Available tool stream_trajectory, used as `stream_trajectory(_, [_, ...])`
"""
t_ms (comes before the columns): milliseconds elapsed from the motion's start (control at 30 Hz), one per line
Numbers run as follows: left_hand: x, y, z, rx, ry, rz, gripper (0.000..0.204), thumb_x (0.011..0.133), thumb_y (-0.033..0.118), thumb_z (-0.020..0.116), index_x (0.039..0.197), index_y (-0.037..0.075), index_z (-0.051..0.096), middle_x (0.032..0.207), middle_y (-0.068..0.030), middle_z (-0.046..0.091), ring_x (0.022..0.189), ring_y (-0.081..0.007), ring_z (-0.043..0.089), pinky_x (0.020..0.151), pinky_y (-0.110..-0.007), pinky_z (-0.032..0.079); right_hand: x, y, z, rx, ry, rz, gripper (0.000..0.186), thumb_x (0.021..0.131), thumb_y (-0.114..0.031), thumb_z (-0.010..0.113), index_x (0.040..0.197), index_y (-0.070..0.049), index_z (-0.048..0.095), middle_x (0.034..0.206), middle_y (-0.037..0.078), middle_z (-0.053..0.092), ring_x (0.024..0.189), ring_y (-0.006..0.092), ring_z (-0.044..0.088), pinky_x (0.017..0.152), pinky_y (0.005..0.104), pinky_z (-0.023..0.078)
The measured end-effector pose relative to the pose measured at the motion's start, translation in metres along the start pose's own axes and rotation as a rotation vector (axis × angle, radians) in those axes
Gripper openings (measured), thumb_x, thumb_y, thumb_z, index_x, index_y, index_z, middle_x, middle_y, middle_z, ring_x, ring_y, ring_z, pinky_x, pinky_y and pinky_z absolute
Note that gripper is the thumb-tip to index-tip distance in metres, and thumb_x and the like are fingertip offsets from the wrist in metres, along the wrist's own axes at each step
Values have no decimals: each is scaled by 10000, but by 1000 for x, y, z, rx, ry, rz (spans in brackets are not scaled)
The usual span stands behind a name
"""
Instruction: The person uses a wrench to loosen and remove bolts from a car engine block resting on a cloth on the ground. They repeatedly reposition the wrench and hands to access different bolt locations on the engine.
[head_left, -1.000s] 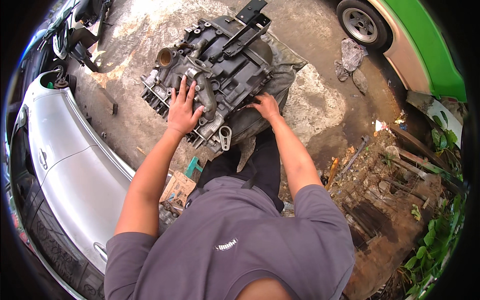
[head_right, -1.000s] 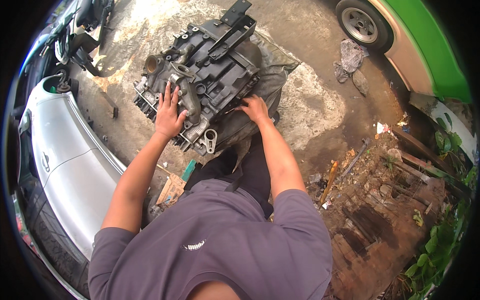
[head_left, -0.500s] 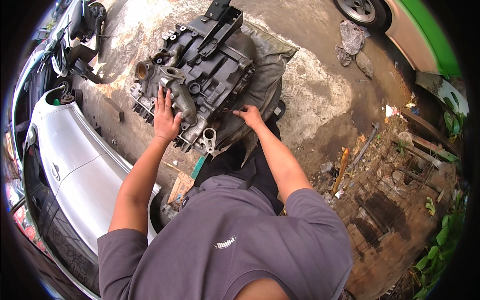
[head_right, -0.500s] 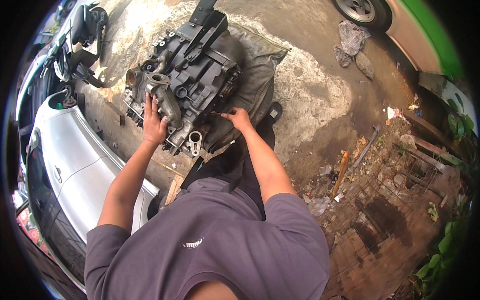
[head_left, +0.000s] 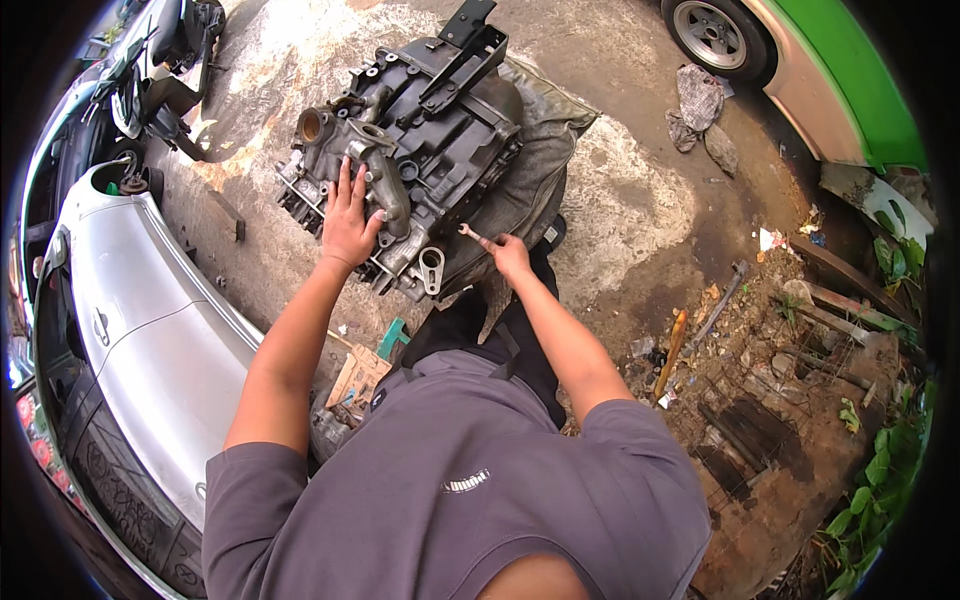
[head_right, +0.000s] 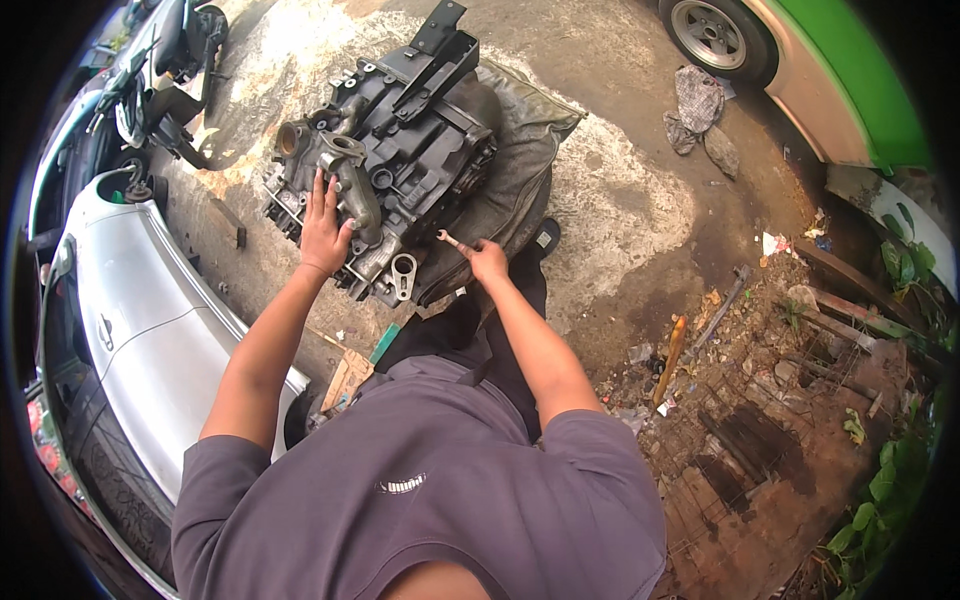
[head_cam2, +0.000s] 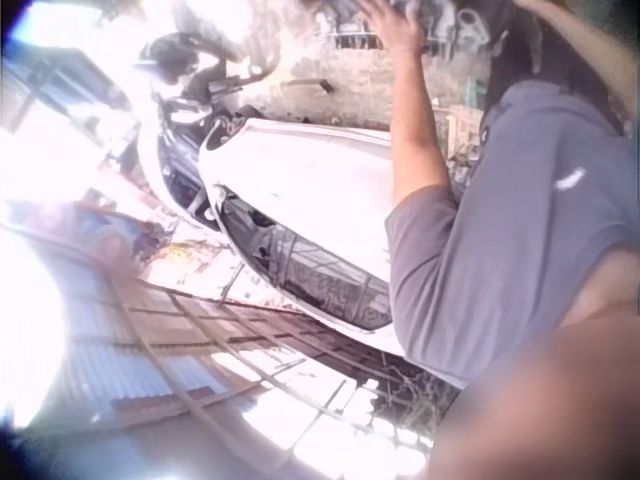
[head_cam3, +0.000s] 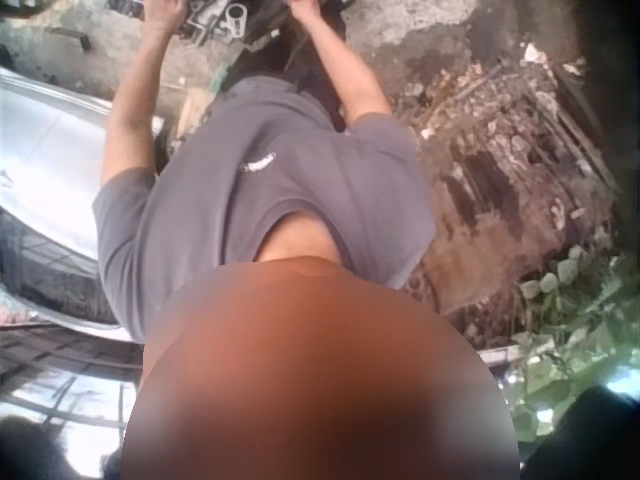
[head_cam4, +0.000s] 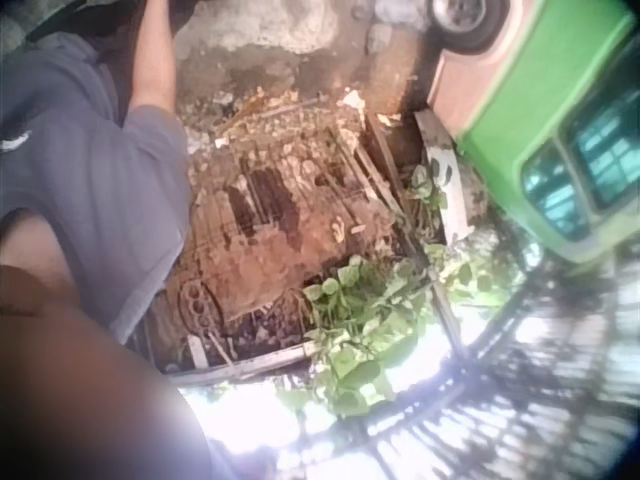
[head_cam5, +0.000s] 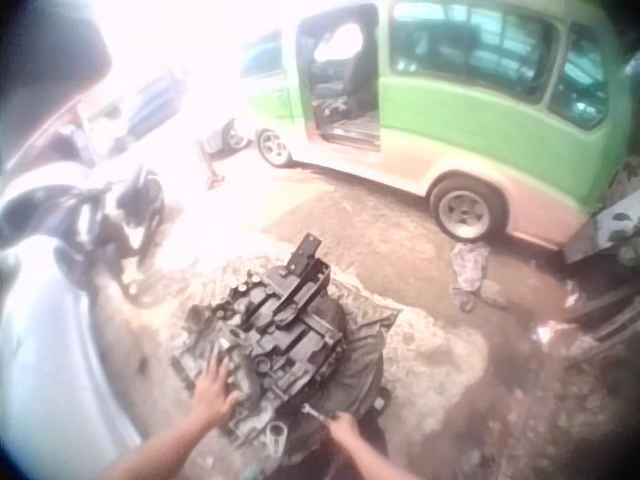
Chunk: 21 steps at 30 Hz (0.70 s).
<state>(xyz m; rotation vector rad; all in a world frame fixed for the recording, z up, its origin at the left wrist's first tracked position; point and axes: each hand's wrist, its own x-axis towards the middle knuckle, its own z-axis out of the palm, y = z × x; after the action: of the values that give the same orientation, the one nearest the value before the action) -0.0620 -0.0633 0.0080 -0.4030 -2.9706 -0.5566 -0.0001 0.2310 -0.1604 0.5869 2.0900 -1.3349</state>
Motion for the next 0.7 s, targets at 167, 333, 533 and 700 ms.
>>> stream_trajectory(167, [-2, -1, 0, 3, 12, 2, 780, 911, 449, 558, 1564, 138, 269, 1633, -164, 185, 1430, -407, 313, 1169, -544, 243, -5, -41, -69, -302, 46, -254, 328, 902, -350, 657, 1094, -89, 703, 998, 172, 702, 978, 365, 661, 829, 440, 514])
stream_trajectory(333, [-2, 1, -2, 3, 25, -11, 750, 915, 460, 559, 1566, 205, 285, 1633, -146, 195, 1411, -392, 349, 1161, -538, 264, -24, -93, -83, -610, 54, -594, 254, 873, -261, 678, 1059, -93, 721, 1021, 145, 674, 972, 336, 653, 820, 427, 525])
stream_trajectory(533, [-3, 3, -4, 23, 30, -16, 735, 930, 504, 533, 1564, 227, 287, 1636, -130, 188, 1400, -379, 368, 1162, -537, 275, -32, -103, -87, -263, 61, -486, 202, 796, -170, 777, 967, -66, 747, 874, 100, 710, 781, 218, 675, 704, 336, 524])
stream_trajectory(700, [-3, 3, -4, 8, 39, -16, 747, 919, 479, 541, 1567, 215, 281, 1633, -135, 198, 1389, -413, 374, 1164, -540, 269, -38, -99, -75, 387, 42, -476, 152, 802, -52, 799, 939, -9, 749, 786, -4, 678, 698, 63, 586, 630, 231, 477])
